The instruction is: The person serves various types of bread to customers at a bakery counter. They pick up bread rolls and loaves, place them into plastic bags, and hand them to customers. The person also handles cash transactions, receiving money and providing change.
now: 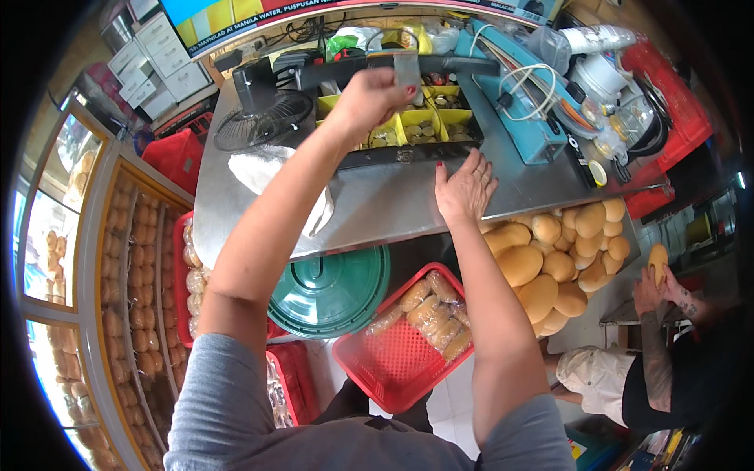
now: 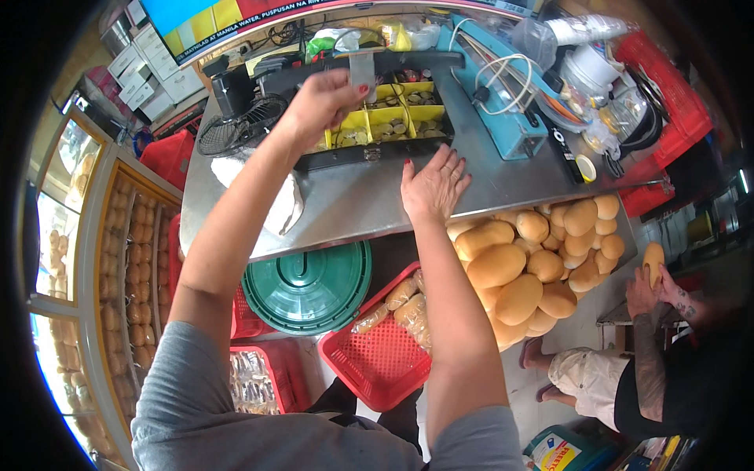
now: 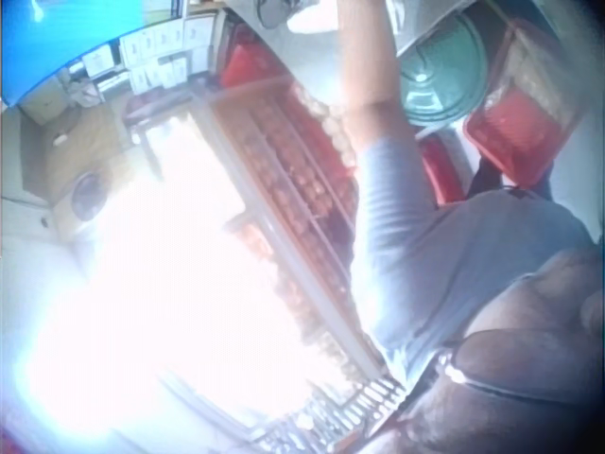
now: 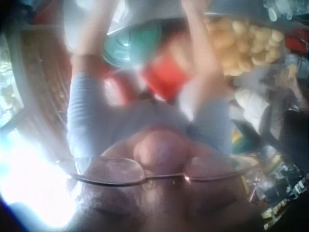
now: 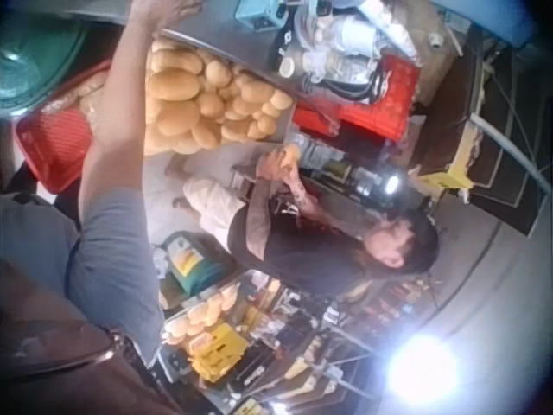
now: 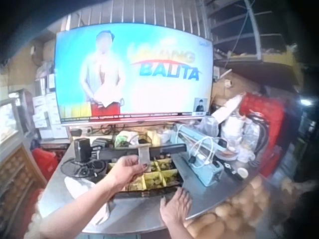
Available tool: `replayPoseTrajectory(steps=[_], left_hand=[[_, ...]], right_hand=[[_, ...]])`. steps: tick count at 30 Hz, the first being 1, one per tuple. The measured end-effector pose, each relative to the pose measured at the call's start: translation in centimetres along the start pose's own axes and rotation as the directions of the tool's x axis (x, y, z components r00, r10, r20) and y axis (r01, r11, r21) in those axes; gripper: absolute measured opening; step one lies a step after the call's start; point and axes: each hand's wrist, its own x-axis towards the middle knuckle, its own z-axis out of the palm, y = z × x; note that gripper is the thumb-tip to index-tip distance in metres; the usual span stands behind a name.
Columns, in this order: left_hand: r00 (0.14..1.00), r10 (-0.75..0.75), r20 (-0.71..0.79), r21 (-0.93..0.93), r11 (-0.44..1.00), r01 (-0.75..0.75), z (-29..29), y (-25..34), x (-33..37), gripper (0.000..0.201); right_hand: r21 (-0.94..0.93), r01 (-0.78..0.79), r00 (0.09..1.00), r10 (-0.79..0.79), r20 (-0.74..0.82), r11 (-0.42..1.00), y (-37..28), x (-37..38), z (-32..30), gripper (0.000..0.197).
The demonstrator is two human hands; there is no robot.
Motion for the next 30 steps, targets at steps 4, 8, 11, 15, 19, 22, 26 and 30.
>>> replayPoseTrajectory(steps=[4,8,11,15,19,22,26,30], left_hand=[[0.987,0.098,-0.129,0.027,0.995,-0.096,-1.5,2.9,6.7,0.016],[0.970,0.054,-0.236,-0.158,0.983,-0.093,-4.2,4.7,13.6,0.009],[0.985,0.136,-0.109,-0.193,0.969,-0.155,-6.9,3.9,15.1,0.010],[0.998,0.049,-0.041,0.247,0.968,-0.038,-6.3,1.2,9.8,0.015],[0.989,-0.144,-0.014,0.558,0.820,0.128,-8.3,-2.2,5.7,0.025],[0.974,-0.184,0.134,0.811,0.585,-0.001,-11.4,-1.7,4.8,0.026],[0.994,-0.086,0.064,0.715,0.699,0.014,-11.1,-2.7,5.5,0.027],[0.983,-0.150,-0.108,0.141,0.976,0.165,-5.3,-5.6,6.5,0.028]], right_hand=[[-0.009,0.009,1.000,-0.009,-0.019,1.000,0.4,-0.4,-0.7,0.054],[0.119,0.052,0.995,-0.042,-0.086,0.991,1.3,-0.4,-0.7,0.047],[0.138,0.068,0.994,-0.056,-0.090,0.988,1.2,-0.5,-0.5,0.045],[0.140,0.051,0.995,-0.038,-0.095,0.989,1.3,-0.3,-0.8,0.045],[0.142,0.058,0.994,-0.044,-0.097,0.988,1.1,-0.5,-0.6,0.045],[0.128,0.062,0.993,-0.048,-0.105,0.990,1.2,-0.6,-0.4,0.045],[0.114,0.076,0.992,-0.064,-0.105,0.991,1.2,-0.6,-0.7,0.045],[0.150,0.085,0.989,-0.065,-0.133,0.985,1.0,-0.5,-0.6,0.043]])
